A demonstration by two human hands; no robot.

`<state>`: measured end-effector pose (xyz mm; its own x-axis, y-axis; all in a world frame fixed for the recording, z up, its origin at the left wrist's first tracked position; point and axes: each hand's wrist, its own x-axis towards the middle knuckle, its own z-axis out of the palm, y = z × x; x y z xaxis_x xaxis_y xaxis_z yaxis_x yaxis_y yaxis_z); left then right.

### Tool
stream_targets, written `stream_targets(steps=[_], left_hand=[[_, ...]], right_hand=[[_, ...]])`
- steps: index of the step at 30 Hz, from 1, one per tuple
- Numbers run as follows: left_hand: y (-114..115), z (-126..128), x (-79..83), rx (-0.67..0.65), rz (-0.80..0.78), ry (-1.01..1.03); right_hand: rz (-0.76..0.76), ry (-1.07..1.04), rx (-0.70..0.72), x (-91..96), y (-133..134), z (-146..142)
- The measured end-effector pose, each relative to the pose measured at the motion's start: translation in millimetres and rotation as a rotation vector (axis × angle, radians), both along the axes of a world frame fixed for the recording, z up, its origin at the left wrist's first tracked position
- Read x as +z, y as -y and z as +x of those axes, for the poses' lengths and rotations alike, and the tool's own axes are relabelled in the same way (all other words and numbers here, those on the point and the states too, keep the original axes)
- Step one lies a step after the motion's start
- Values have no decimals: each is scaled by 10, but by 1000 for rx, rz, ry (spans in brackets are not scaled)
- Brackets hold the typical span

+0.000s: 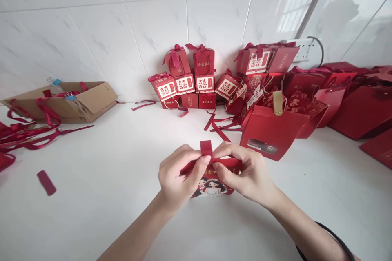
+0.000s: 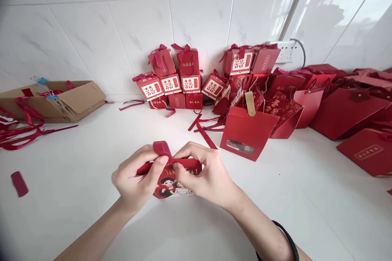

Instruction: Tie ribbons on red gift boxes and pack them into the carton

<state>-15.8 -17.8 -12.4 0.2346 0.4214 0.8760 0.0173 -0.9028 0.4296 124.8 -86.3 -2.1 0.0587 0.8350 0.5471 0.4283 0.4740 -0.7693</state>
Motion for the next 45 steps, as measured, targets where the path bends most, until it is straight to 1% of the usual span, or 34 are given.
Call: stream_targets(steps=[4, 6, 10, 14, 16, 18, 20, 22, 26, 30, 32, 35, 37, 39, 41, 43, 45], left_hand=[[39, -85, -29, -69, 154, 16], [46, -111, -43, -116, 170, -18], [75, -144, -47, -225, 55, -43], [115, -187, 5, -296, -64, -107], [121, -194, 14, -285, -88, -114], [118, -178, -3, -263, -111, -76], [117, -144, -29, -250, -162, -64], [127, -106, -42, -261, -225, -59], [169, -67, -36, -284, -232, 82], [175, -81, -74, -309, -216, 9], [168, -84, -102, -296, -214, -15], [165, -73, -109, -261, -205, 10], [171, -66, -77, -250, -214, 39], [179, -66, -28, -241, -243, 47], [185, -70, 14, -247, -304, -3], [191, -72, 29, -245, -361, -52], [201, -73, 18, -213, -383, -43]], right_hand=[[139, 38, 91, 2, 68, -27], [182, 78, 114, 9, 88, -27], [269, 149, 141, 40, 122, -42], [271, 168, 163, 70, 170, -73], [270, 184, 148, 68, 189, -86], [269, 199, 99, 50, 197, -95], [273, 200, 36, 25, 194, -96], [288, 203, 10, 5, 181, -90], [327, 180, 37, -11, 148, -65], [319, 132, 7, -20, 135, -54], [323, 125, 0, -26, 134, -56], [334, 109, 2, -35, 133, -65], [343, 89, 10, -38, 132, -72], [335, 74, 13, -36, 133, -79], [317, 70, 10, -26, 137, -84], [308, 68, 9, -10, 141, -86], [308, 65, 15, 5, 144, -84]])
